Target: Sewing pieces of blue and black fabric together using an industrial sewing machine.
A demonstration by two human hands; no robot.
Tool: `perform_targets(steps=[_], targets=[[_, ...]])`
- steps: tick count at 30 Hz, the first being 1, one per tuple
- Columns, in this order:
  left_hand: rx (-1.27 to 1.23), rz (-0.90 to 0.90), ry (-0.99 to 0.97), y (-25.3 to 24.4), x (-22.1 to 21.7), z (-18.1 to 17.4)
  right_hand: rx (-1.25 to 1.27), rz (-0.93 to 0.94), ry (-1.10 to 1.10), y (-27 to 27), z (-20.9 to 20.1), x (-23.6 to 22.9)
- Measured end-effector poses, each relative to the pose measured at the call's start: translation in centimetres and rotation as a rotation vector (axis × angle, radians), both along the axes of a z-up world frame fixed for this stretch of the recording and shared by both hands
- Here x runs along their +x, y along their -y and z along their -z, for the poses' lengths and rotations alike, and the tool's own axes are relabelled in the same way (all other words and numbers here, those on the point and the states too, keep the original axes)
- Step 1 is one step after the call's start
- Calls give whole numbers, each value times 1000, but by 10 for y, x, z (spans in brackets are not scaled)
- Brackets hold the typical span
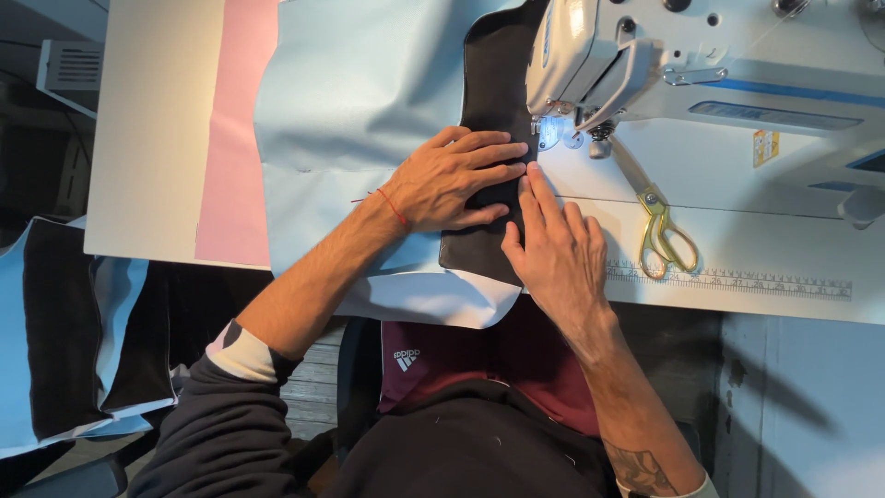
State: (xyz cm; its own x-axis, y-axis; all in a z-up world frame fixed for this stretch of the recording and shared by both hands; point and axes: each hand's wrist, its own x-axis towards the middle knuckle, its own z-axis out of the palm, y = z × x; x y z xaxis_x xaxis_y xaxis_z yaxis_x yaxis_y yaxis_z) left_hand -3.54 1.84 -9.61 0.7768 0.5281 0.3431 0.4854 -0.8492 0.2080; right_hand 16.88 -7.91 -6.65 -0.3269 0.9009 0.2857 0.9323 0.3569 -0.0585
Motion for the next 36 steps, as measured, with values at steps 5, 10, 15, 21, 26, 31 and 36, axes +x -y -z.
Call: perform_targets(steps=[5,10,15,21,26,31,36], targets=[[-1,16,-1,-9,0,-3,-3,12,-2,-8,1,0],[18,44,47,-17,-1,-2,16,12,-39,-14,4,-1],[9,40,42,-24,-1,-1,-14,21,-53,-21,5,-2],[8,45,43,-33,-1,-2,-33,31,-64,-27,9,-3],[3,50,48,-39,-2,-3,-60,55,-65,-31,6,-5],[23,64,48,-48,-1,1,-40,67,-96,-31,4,-3],[14,72,51,-57,-2,1,-6,70,-111,-30,8,3]])
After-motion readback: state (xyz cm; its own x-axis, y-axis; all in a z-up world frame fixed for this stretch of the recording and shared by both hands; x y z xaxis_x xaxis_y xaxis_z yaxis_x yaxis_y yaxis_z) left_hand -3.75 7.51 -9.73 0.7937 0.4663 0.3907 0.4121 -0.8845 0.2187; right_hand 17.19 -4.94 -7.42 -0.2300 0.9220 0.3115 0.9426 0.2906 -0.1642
